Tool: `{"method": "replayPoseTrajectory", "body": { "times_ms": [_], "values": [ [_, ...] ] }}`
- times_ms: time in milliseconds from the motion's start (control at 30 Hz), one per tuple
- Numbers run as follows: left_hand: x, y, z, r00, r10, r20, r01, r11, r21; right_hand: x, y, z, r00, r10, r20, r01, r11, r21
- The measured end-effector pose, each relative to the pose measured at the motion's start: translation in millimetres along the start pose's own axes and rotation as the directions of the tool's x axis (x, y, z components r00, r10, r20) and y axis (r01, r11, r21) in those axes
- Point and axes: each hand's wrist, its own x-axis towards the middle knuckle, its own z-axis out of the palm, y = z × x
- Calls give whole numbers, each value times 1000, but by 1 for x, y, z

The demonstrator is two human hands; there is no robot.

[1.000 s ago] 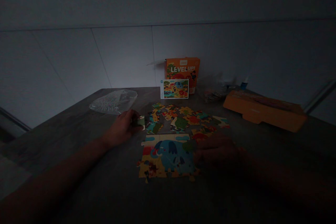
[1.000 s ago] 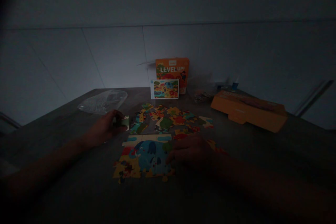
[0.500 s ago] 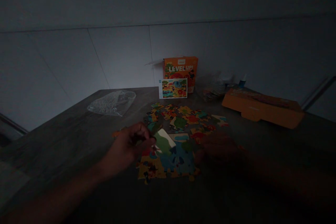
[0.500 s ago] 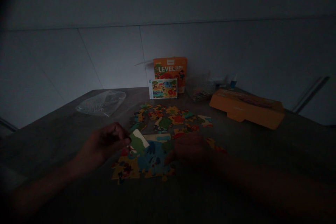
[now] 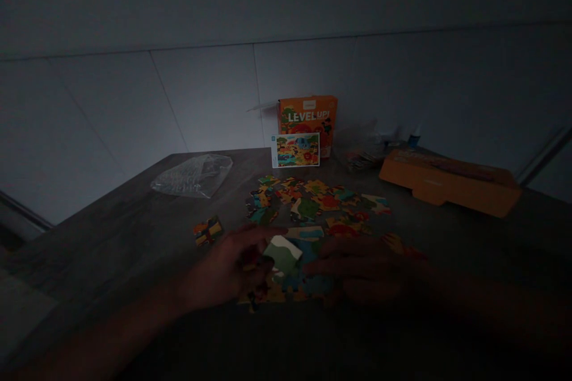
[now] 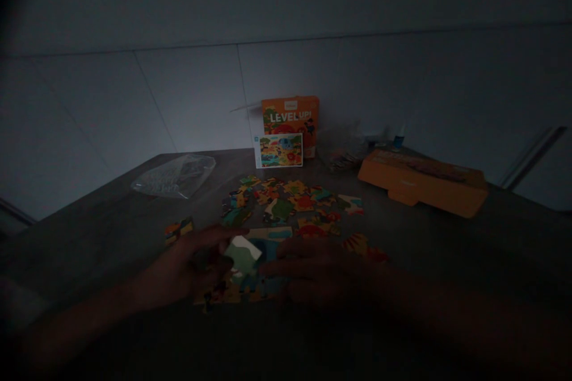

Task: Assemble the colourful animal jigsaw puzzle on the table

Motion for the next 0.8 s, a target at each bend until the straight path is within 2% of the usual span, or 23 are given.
{"method": "replayPoseTrajectory", "body": {
  "times_ms": [133, 233, 300, 500, 667, 800],
  "values": [
    [-2, -5, 1, 998, -57, 12, 58, 992, -114, 1, -5, -1, 1000, 11, 14, -10, 998, -59],
    [-1, 2, 6, 991, -97, 87, 119, 946, -302, 3, -5, 0, 999, 32, 2, -32, 998, -63],
    [-1, 9, 12, 988, -101, 119, 139, 919, -369, 4, -4, 2, 999, 19, -34, -21, 997, -70],
    [-1, 22, 30, 990, -135, 29, 137, 924, -357, 7, -2, 3, 999, 1, -34, -4, 997, -78],
    [-3, 21, 32, 984, -155, 87, 178, 874, -451, 6, -7, 1, 999, 41, -7, -41, 998, -52],
    [-3, 18, 30, 986, -130, 106, 164, 867, -471, 7, -11, 0, 996, 89, -4, -89, 993, -74]
  ]
}}
